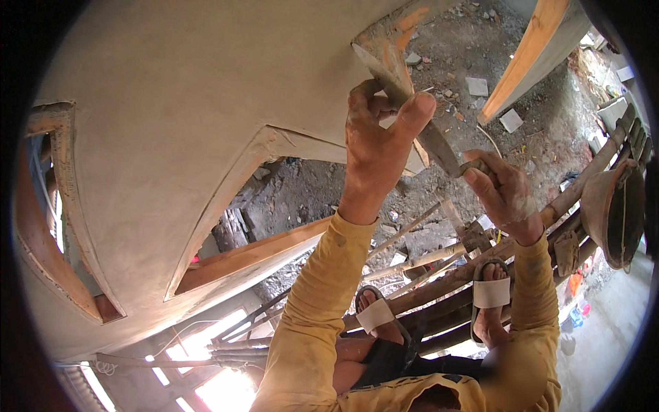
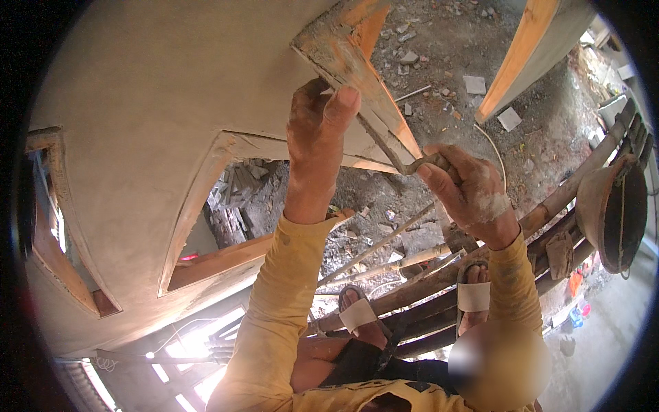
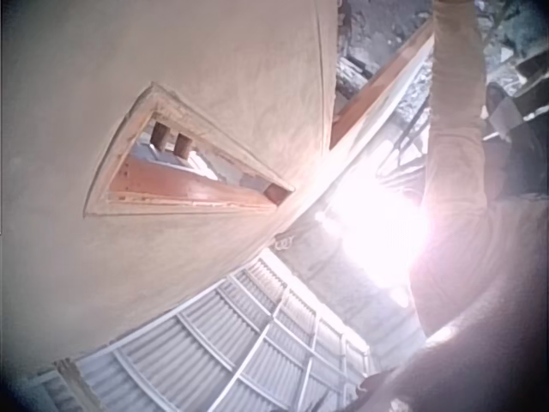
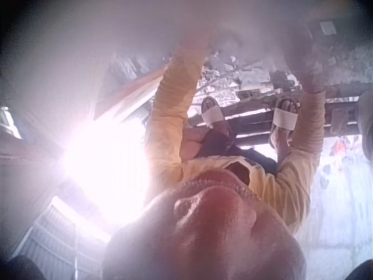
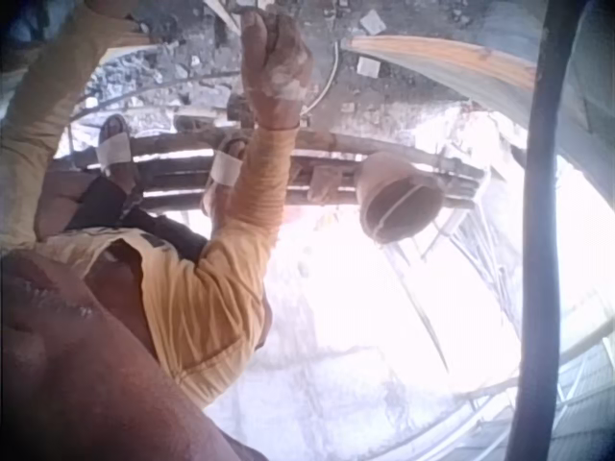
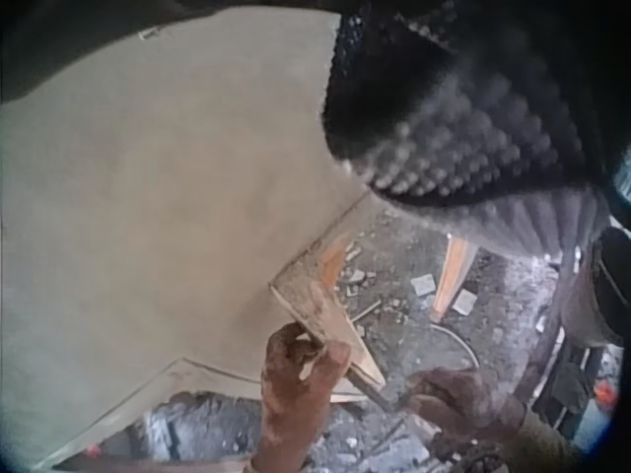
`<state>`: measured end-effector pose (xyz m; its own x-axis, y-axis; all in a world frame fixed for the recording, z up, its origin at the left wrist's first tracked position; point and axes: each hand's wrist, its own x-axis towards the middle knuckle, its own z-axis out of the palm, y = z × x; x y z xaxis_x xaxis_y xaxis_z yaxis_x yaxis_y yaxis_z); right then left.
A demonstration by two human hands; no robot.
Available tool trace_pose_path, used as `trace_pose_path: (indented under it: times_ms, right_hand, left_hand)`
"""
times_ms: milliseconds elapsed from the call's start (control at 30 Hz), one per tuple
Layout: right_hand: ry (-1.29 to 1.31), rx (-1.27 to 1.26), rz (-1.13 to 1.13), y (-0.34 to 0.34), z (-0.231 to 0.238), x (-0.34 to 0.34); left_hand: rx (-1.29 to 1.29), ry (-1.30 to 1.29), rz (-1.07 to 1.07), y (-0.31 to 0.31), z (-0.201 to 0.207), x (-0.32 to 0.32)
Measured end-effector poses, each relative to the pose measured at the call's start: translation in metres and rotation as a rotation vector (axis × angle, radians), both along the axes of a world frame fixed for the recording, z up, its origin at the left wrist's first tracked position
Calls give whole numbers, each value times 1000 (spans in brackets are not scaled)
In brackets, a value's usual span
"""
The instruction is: The person applies plaster to a ceiling using a trowel and a hawk, smoothing the surface and cleaning excess material. They work on a section of the ceiling, ensuring an even application and finish.
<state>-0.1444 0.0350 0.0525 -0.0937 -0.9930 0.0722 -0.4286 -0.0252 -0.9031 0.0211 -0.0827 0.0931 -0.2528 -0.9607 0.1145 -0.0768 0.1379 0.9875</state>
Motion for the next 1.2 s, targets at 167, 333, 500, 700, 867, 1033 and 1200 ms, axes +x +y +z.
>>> trace_pose_path:
  times_ms: [167,333,500,700,867,1033,1200]
  right_hand:
    - [12,19,8,-2,4,-2]
    - [-26,-19,11,-4,-1,-3]
    - [43,-28,-33,4,-4,-6]
    - [-53,-38,2,0,-4,-14]
    - [32,-145,-26,-4,-7,-18]
    - [20,-87,14,-9,0,-21]
    - [23,-119,9,-13,-7,-19]
  left_hand:
    - [-13,-7,4,0,-1,0]
    - [23,66,-19,-4,-10,-1]
    - [56,1,-33,-1,-17,-8]
    - [-41,-114,-55,-3,-14,0]
    - [-81,-64,-82,0,-11,-4]
    - [-115,-96,-59,-5,-13,-1]
    - [-73,-57,-46,-3,-10,-6]
